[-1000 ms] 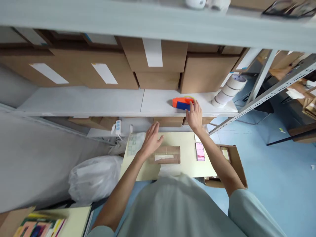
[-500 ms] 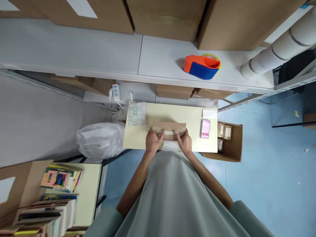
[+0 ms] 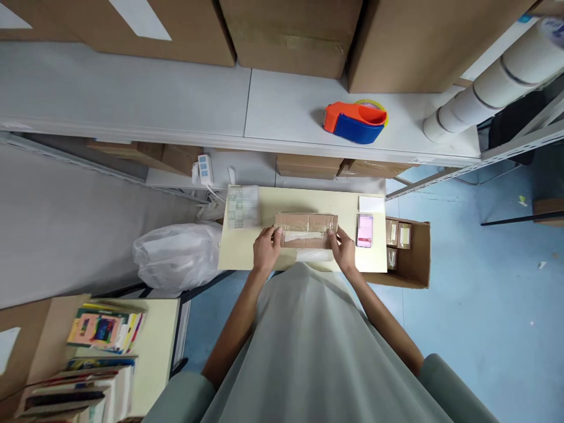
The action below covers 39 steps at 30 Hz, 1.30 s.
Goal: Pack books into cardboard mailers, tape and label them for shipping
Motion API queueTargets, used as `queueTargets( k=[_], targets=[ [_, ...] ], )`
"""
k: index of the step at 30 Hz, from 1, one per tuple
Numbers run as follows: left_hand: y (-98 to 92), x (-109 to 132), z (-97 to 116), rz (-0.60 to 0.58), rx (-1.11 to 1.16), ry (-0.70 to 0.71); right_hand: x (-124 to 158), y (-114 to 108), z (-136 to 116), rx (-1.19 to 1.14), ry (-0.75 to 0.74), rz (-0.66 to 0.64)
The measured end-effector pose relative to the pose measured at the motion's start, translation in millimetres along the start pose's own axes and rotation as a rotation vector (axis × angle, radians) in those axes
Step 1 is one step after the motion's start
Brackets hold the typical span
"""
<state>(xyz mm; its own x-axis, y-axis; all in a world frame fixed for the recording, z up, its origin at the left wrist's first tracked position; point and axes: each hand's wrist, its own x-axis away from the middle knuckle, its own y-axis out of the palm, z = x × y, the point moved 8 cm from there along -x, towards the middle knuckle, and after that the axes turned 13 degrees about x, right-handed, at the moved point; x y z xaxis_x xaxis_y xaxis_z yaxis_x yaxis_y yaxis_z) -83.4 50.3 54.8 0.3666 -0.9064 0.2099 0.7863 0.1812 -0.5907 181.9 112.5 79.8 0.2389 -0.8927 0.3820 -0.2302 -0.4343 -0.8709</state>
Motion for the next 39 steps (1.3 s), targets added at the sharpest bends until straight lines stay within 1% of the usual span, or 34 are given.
queueTargets(
  k=[2,3,4,6,9,11,13,16,18,20,21,24,27,29,31,34,36,39],
  targets=[
    [-3.4,-2.0,3.6,0.005,0.021,0.073,0.0,-16.9,4.1,0.008,-0.016,0.125],
    [-3.8,-3.5,2.4,0.013,0.022,0.089,-0.4,-21.8,7.3,0.016,-0.016,0.173],
    [-2.8,-5.2,-0.9,0.018,0.020,0.090,-1.4,-23.2,11.2,0.016,-0.011,0.204],
    [4.8,-8.5,-12.5,0.004,0.028,0.060,-5.2,-15.6,19.1,-0.018,-0.008,0.205],
    [25.5,-9.6,-36.0,-0.054,0.053,-0.012,-11.9,12.2,28.5,-0.093,-0.016,0.141],
    [40.2,-6.7,-53.8,-0.092,0.049,-0.073,-14.8,35.5,33.5,-0.113,-0.017,0.084],
    [52.5,-1.7,-71.1,-0.127,0.040,-0.135,-15.7,61.5,38.8,-0.111,-0.008,-0.007],
    [63.0,4.0,-90.8,-0.156,0.055,-0.184,-14.7,95.0,47.3,-0.078,0.003,-0.150],
    [64.2,2.0,-99.7,-0.149,0.070,-0.197,-16.8,103.9,53.1,-0.048,0.004,-0.165],
    [62.3,-7.2,-105.7,-0.120,0.087,-0.209,-24.2,101.4,60.8,-0.071,0.032,-0.106],
    [60.8,-14.6,-107.3,-0.099,0.097,-0.212,-29.8,98.1,64.8,-0.118,0.055,-0.069],
    [58.0,-43.4,-105.9,-0.042,0.136,-0.207,-51.7,87.8,73.9,-0.339,0.112,0.023],
    [59.9,-69.2,-98.6,-0.012,0.245,-0.204,-73.5,84.9,73.5,-0.499,0.133,0.046],
    [62.2,-78.2,-92.0,-0.012,0.313,-0.193,-82.7,85.0,68.4,-0.528,0.125,0.049],
    [62.3,-79.9,-85.9,-0.009,0.338,-0.173,-85.4,82.6,62.4,-0.516,0.108,0.072],
    [56.4,-73.6,-80.2,0.024,0.367,-0.152,-78.8,71.9,56.3,-0.511,0.083,0.121],
    [50.3,-67.4,-75.1,0.043,0.400,-0.126,-70.3,59.7,53.9,-0.537,0.067,0.142],
    [39.4,-58.3,-58.8,0.054,0.477,-0.035,-56.6,36.6,52.3,-0.575,0.069,0.168]
  ],
)
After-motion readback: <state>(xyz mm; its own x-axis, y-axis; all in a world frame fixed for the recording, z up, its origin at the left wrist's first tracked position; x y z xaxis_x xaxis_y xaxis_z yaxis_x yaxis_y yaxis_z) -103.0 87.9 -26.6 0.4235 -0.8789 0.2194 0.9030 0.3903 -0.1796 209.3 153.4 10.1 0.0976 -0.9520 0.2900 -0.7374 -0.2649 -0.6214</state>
